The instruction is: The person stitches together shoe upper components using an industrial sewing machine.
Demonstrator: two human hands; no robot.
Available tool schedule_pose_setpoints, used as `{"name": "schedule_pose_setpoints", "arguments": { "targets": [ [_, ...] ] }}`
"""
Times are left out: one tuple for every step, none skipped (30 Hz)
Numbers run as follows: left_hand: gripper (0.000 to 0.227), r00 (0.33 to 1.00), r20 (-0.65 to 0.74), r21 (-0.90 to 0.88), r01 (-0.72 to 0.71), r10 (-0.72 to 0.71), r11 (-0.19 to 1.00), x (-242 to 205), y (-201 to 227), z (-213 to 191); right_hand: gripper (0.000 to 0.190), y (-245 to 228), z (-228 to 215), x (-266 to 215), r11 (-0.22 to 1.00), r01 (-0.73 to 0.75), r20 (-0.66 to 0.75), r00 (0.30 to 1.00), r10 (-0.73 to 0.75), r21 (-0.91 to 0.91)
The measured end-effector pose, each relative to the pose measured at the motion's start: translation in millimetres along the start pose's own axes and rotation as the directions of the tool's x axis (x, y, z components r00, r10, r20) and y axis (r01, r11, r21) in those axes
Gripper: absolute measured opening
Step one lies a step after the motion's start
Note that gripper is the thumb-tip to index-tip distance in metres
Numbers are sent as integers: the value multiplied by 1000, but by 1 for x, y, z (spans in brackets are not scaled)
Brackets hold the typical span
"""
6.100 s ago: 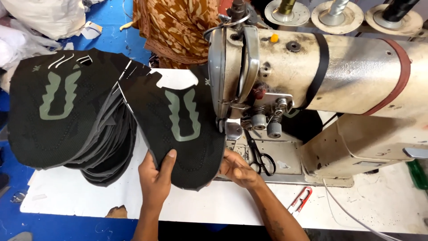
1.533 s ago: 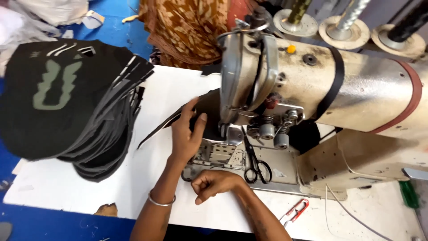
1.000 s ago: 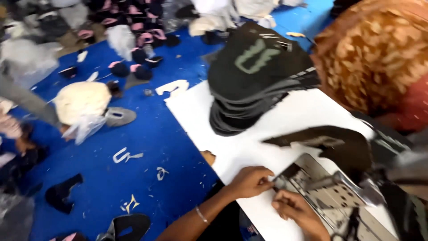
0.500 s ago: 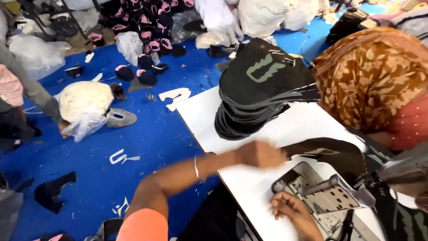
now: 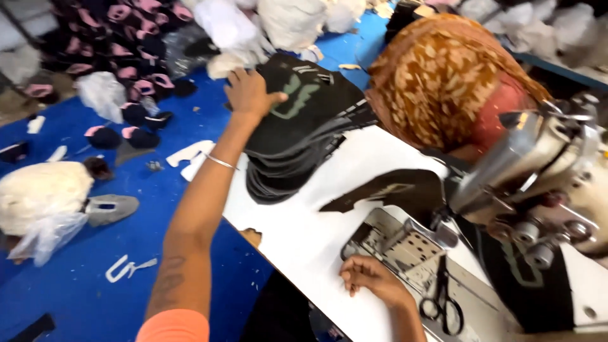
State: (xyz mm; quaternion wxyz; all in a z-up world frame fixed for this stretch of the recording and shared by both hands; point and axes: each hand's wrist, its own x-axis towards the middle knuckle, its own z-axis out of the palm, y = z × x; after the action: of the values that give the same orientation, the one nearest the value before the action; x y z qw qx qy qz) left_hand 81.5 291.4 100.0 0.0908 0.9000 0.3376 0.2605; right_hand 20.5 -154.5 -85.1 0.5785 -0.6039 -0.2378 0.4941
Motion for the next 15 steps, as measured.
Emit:
{"name": "schedule_pose_setpoints", "arguments": {
  "targets": [
    [100, 1000, 22, 31, -8, 8, 999, -2, 5, -8, 18, -1, 0, -2, 999, 27, 16, 1000, -26, -23],
    [97, 999, 33, 68, -21, 19, 997, 2, 10, -21, 19, -4, 1, 2, 997, 66, 37, 997, -64, -46],
    [97, 999, 37, 62, -36, 34, 997, 7, 5, -23, 19, -6, 2, 0, 997, 70, 22, 997, -69, -41],
    [94, 998, 56, 27, -42, 41, 999, 12, 1, -23, 19, -6, 2, -1, 996, 82, 51, 995, -80, -33],
    [92, 996, 75, -8, -48, 48, 999, 17, -3, -23, 20, -7, 3, -2, 995, 94, 81, 993, -91, -25],
    [92, 994, 82, -12, -68, 69, 998, 16, -3, -21, 20, -7, 1, -2, 995, 99, 61, 993, -98, -16],
    [78, 984, 15, -227, -171, 179, 959, 15, -4, -19, 21, -7, 0, -1, 993, 114, 84, 990, -113, -5],
    [66, 962, -62, -427, -267, 267, 864, 12, -6, -13, 23, -5, -1, -3, 993, 121, 102, 987, -122, 9],
    [66, 957, -49, -436, -277, 285, 856, -20, -4, -37, 23, -8, -5, -1, 993, 120, 80, 989, -121, 21],
    [60, 921, -73, -671, -329, 382, 664, -55, 7, -66, 26, -5, -5, -4, 992, 109, 108, 988, -115, 55],
    [57, 882, -119, -850, -328, 457, 412, -88, 24, -104, 30, -1, -6, -7, 991, 99, 135, 985, -111, 90],
    [57, 874, -88, -863, -307, 478, 402, -127, 28, -122, 30, -8, -5, -13, 989, 88, 104, 990, -100, 117],
    [56, 912, -104, -840, -294, 397, 455, -163, 31, -143, 41, -16, -3, -20, 976, 186, 133, 971, -200, 111],
    [55, 939, -135, -814, -288, 318, 505, -195, 33, -166, 53, -26, -5, -23, 951, 294, 161, 938, -306, 96],
    [55, 932, -115, -824, -283, 343, 491, -225, 19, -154, 53, -3, -20, -25, 950, 294, 125, 944, -306, 108]
  ]
}}
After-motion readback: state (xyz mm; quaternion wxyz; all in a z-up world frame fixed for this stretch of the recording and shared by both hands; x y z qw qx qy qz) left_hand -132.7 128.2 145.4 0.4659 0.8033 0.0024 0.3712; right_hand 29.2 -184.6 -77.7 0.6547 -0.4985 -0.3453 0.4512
